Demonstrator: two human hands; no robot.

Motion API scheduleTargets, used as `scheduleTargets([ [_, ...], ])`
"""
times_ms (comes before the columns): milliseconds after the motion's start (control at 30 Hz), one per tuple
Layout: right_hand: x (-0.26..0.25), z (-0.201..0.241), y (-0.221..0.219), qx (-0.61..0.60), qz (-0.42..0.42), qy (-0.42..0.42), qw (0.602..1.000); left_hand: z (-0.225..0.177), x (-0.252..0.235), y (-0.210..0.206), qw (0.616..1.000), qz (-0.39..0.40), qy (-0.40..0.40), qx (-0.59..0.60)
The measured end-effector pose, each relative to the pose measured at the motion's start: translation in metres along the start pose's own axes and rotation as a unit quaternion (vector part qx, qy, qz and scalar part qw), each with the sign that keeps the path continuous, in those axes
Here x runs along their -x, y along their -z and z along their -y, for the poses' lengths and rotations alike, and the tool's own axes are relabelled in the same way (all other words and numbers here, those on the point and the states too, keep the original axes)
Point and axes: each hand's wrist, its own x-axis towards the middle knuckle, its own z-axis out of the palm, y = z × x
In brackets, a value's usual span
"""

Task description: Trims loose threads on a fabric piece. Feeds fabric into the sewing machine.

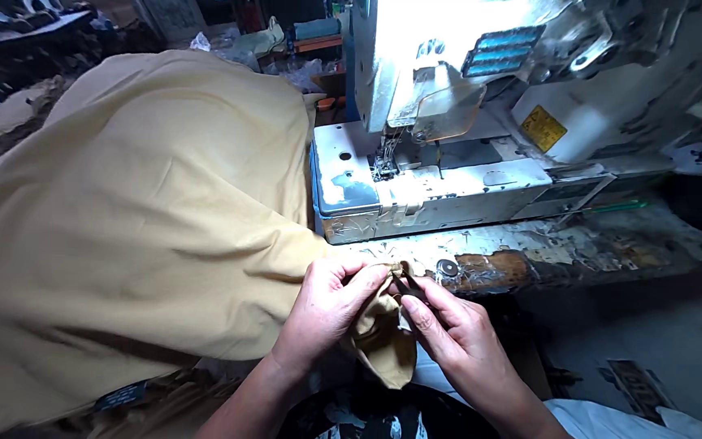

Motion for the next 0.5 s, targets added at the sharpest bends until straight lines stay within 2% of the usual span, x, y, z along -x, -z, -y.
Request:
scheduleTargets([
  [133, -0.0009, 0.0029, -0.0015, -0.025, -0.012, -0.019, 0.999, 0.0034, 0.0007, -0.0004, 1.0, -0.005, -0.011, 0.002],
  [500, 0.0008, 0.0026, -0.0039, -0.021, 0.003, -0.003, 1.0, -0.001, 0.002, 0.0013, 1.0, -0.016, -0.018, -0.018],
])
